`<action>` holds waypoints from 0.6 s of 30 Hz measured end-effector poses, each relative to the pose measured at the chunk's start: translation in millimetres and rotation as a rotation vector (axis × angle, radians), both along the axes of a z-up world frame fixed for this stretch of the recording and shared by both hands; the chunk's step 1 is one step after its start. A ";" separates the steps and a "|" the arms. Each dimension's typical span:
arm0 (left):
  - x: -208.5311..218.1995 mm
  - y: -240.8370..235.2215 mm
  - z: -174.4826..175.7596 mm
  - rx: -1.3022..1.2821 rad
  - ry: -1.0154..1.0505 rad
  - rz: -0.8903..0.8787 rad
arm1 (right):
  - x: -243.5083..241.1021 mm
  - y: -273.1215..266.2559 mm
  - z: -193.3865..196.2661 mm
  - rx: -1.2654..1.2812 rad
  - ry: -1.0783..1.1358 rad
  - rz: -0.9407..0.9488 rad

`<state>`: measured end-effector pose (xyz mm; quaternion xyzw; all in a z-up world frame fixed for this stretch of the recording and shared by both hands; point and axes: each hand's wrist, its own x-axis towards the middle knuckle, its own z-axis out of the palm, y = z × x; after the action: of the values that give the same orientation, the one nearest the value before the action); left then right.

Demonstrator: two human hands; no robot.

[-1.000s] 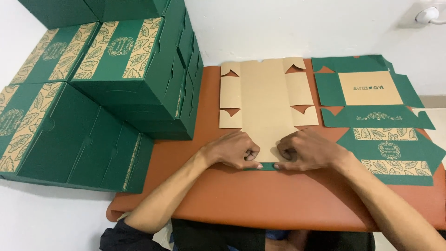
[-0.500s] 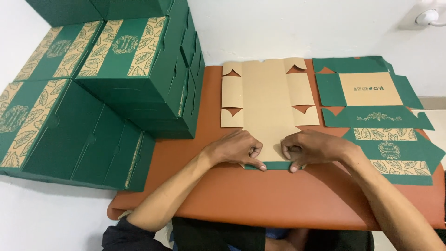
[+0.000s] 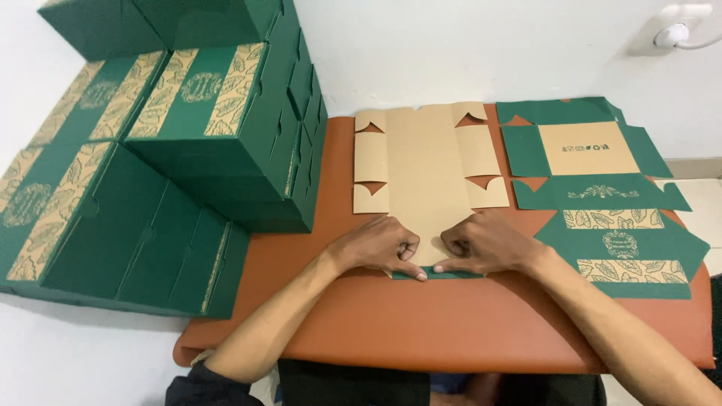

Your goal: The person assembles a flat cardboard box by folding the sides and securing them with green tape. They then place a decorative green lid on top of the assembled box and stack it with other finished boxes.

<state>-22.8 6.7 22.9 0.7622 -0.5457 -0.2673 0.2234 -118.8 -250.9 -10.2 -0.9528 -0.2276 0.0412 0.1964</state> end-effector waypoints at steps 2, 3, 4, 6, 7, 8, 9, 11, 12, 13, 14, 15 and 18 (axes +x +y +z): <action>0.1 -0.4 -0.2 -0.011 0.003 -0.011 | 1.0 -1.3 11.1 0.066 -0.012 -0.084; -0.8 -0.2 -1.1 -0.031 0.014 -0.012 | 1.6 -2.1 17.2 0.124 -0.015 -0.157; 1.4 -0.4 -1.6 -0.030 0.011 -0.013 | 2.9 -5.9 16.7 0.125 -0.017 -0.158; 4.3 -1.6 -4.0 -0.173 0.007 0.054 | 4.5 -14.7 16.5 -0.076 -0.310 -0.477; 7.2 -3.4 -10.1 -0.176 0.007 0.055 | 7.8 -29.0 5.2 -0.078 -0.311 -0.475; 9.9 -5.4 -16.1 -0.287 -0.135 0.065 | 10.9 -43.4 -6.0 -0.191 -0.325 -0.551; 13.7 -6.6 -21.3 -0.395 -0.280 0.075 | 15.3 -57.1 -17.2 -0.301 -0.341 -0.627; 14.1 -3.0 -21.6 -0.336 -0.354 0.077 | 18.2 -60.4 -19.6 -0.301 -0.278 -0.635; 14.6 -1.6 -21.6 -0.276 -0.424 0.079 | 19.4 -62.4 -21.1 -0.301 -0.211 -0.643; 13.7 -1.0 -21.3 -0.277 -0.426 0.076 | 19.4 -61.6 -18.6 -0.300 -0.213 -0.646; 12.9 -0.6 -21.0 -0.228 -0.410 0.072 | 19.5 -61.0 -16.2 -0.281 -0.202 -0.646; 12.5 -0.5 -20.5 -0.179 -0.394 0.067 | 19.6 -60.6 -13.7 -0.261 -0.190 -0.648; 9.5 -0.1 -13.2 -0.160 -0.387 0.064 | 21.6 -60.9 -15.1 -0.218 -0.247 -0.690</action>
<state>-13.3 6.6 9.6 0.7959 -0.5735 -0.0645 0.1828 -97.2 -311.8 -25.3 -0.9865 0.0903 -0.1186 0.0670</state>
